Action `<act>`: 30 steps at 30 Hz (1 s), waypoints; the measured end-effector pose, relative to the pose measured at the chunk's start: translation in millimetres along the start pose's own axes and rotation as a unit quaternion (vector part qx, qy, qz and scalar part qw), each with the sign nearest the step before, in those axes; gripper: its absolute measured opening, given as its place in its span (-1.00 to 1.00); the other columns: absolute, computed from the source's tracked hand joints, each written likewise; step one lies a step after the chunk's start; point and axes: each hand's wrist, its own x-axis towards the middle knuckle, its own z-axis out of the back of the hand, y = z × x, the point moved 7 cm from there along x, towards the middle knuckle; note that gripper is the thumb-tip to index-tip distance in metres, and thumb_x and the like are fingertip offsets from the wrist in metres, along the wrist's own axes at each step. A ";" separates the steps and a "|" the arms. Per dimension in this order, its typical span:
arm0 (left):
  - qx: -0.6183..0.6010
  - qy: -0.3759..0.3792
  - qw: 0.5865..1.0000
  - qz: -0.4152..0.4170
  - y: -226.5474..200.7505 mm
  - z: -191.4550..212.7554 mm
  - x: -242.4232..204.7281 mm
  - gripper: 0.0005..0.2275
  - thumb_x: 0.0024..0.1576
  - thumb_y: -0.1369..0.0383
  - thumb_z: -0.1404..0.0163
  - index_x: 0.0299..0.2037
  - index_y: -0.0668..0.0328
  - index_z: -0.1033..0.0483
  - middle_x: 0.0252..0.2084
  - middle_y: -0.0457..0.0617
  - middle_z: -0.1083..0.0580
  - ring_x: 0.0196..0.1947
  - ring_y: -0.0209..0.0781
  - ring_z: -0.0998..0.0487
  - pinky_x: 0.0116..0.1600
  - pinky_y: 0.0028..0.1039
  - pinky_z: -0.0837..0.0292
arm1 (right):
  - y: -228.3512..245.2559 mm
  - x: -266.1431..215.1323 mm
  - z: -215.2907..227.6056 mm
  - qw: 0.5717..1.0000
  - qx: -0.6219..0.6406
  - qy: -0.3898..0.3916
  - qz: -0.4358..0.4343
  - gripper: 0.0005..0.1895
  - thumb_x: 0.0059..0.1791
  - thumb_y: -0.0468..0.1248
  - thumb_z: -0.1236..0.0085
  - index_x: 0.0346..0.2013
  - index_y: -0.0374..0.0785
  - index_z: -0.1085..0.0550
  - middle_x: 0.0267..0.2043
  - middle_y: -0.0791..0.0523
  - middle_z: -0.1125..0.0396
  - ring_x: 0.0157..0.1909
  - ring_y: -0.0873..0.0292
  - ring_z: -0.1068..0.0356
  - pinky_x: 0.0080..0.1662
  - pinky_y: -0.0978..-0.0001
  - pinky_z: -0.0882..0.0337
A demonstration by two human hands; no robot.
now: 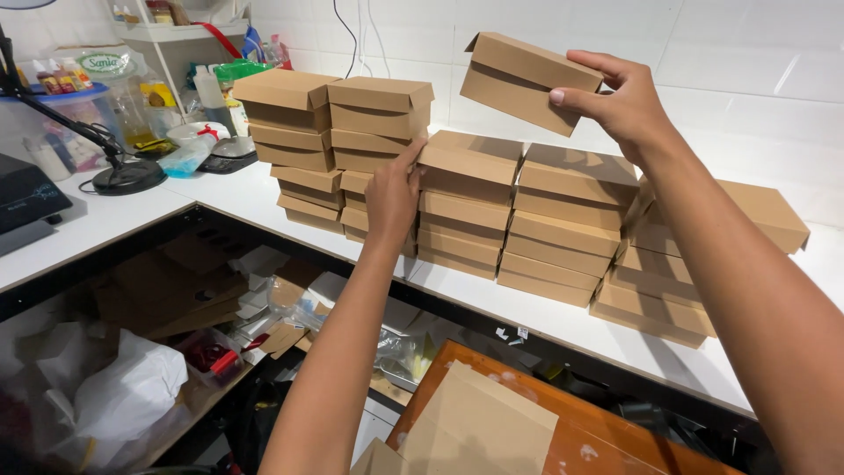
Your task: The person folds flat cardboard pieces into small rectangular boxes by hand on a wooden table. After folding each box, the person stacks it on a nearby white shelf with other completed boxes. The process is repeated for multiple boxes throughout the clip.
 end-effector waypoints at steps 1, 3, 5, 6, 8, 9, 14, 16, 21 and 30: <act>-0.001 -0.022 1.000 -0.003 1.3 2.2 0.1 -0.57 0.23 0.52 -0.05 0.28 -0.22 -0.48 -0.54 -0.04 -0.48 -0.55 -0.12 -0.44 -0.41 -0.27 -0.34 | 0.3 -1.6 4.5 1.000 -0.002 -0.004 -0.002 -0.32 -0.14 -0.06 -0.38 0.25 -0.10 -0.44 0.34 0.08 -0.29 0.36 0.19 -0.16 0.24 0.30 -0.27; -0.015 -0.050 0.998 -0.023 -5.4 12.6 -0.5 -0.63 0.24 0.56 0.00 0.22 -0.06 -0.53 -0.45 -0.02 -0.55 -0.52 -0.11 -0.50 -0.42 -0.29 -0.37 | 1.8 -6.1 10.2 1.000 0.003 -0.006 -0.005 -0.31 -0.14 -0.06 -0.37 0.27 -0.10 -0.44 0.30 0.06 -0.30 0.31 0.21 -0.20 0.21 0.33 -0.32; -0.026 -0.079 0.996 -0.041 -8.7 22.8 -3.6 -0.68 0.25 0.59 0.06 0.16 0.09 -0.57 -0.36 0.00 -0.63 -0.49 -0.11 -0.55 -0.43 -0.32 -0.41 | 4.5 -10.4 11.6 1.000 0.012 -0.005 -0.008 -0.30 -0.13 -0.06 -0.37 0.28 -0.10 -0.43 0.26 0.05 -0.31 0.26 0.24 -0.23 0.17 0.36 -0.38; -0.053 -0.089 0.994 -0.030 -6.7 26.8 -5.6 -0.68 0.26 0.58 0.05 0.18 0.10 -0.56 -0.40 -0.05 -0.60 -0.53 -0.22 -0.48 -0.44 -0.41 -0.36 | 5.8 -12.9 11.9 1.000 0.015 -0.008 -0.015 -0.30 -0.14 -0.06 -0.37 0.28 -0.09 -0.43 0.27 0.05 -0.31 0.30 0.22 -0.21 0.20 0.35 -0.36; -0.076 -0.102 0.992 -0.022 -4.2 36.5 -7.6 -0.68 0.28 0.57 0.05 0.20 0.11 -0.56 -0.44 -0.10 -0.58 -0.57 -0.33 -0.41 -0.45 -0.51 -0.31 | 5.5 -12.2 10.1 1.000 0.020 -0.010 -0.019 -0.30 -0.15 -0.06 -0.37 0.27 -0.09 -0.44 0.28 0.05 -0.30 0.34 0.21 -0.19 0.22 0.35 -0.35; -0.078 -0.141 0.987 -0.004 -0.6 46.2 -11.0 -0.70 0.27 0.59 0.04 0.15 0.10 -0.59 -0.52 -0.12 -0.54 -0.61 -0.35 -0.36 -0.46 -0.50 -0.27 | 2.1 -11.1 8.2 0.999 0.036 -0.011 -0.022 -0.30 -0.15 -0.06 -0.38 0.27 -0.09 -0.44 0.21 0.05 -0.31 0.28 0.23 -0.26 0.20 0.39 -0.40; -0.140 -0.204 0.968 0.032 -1.2 79.5 -28.1 -0.70 0.28 0.64 0.13 0.05 0.11 -0.63 -0.44 -0.05 -0.54 -0.62 -0.28 -0.34 -0.47 -0.43 -0.20 | 9.8 -14.6 -8.7 1.000 0.009 -0.013 -0.013 -0.29 -0.16 0.01 -0.37 0.27 -0.02 -0.46 0.12 0.04 -0.38 0.24 0.22 -0.24 0.24 0.30 -0.21; -0.143 -0.224 0.964 0.007 -5.9 85.0 -37.3 -0.69 0.26 0.67 0.14 0.05 0.11 -0.58 -0.02 0.01 -0.62 -0.03 -0.01 -0.64 -0.03 -0.35 -0.56 | 20.0 -21.5 -23.0 0.999 0.028 0.012 -0.012 -0.27 -0.18 -0.06 -0.39 0.27 -0.10 -0.43 0.36 0.07 -0.30 0.15 0.26 -0.38 0.12 0.45 -0.42; -0.173 -0.246 0.954 0.012 -12.7 110.6 -71.8 -0.73 0.31 0.60 0.21 0.00 0.02 -0.53 -0.03 -0.08 -0.56 0.06 -0.05 -0.58 0.10 -0.23 -0.51 | 24.0 -24.1 -42.9 0.999 -0.007 0.036 0.001 -0.23 -0.23 -0.10 -0.46 0.27 -0.12 -0.46 0.26 0.00 -0.35 -0.04 0.03 -0.42 0.00 0.30 -0.44; -0.134 -0.246 0.960 -0.006 -63.4 212.5 -152.3 -0.82 0.40 0.30 0.17 -0.04 0.02 -0.54 -0.12 -0.10 -0.51 -0.04 -0.11 -0.59 -0.01 -0.26 -0.55 | 11.6 -9.2 -99.9 0.981 -0.156 0.095 0.062 -0.27 -0.25 -0.14 -0.50 0.21 -0.17 -0.53 0.31 -0.27 -0.25 0.21 -0.45 -0.33 0.17 -0.12 -0.43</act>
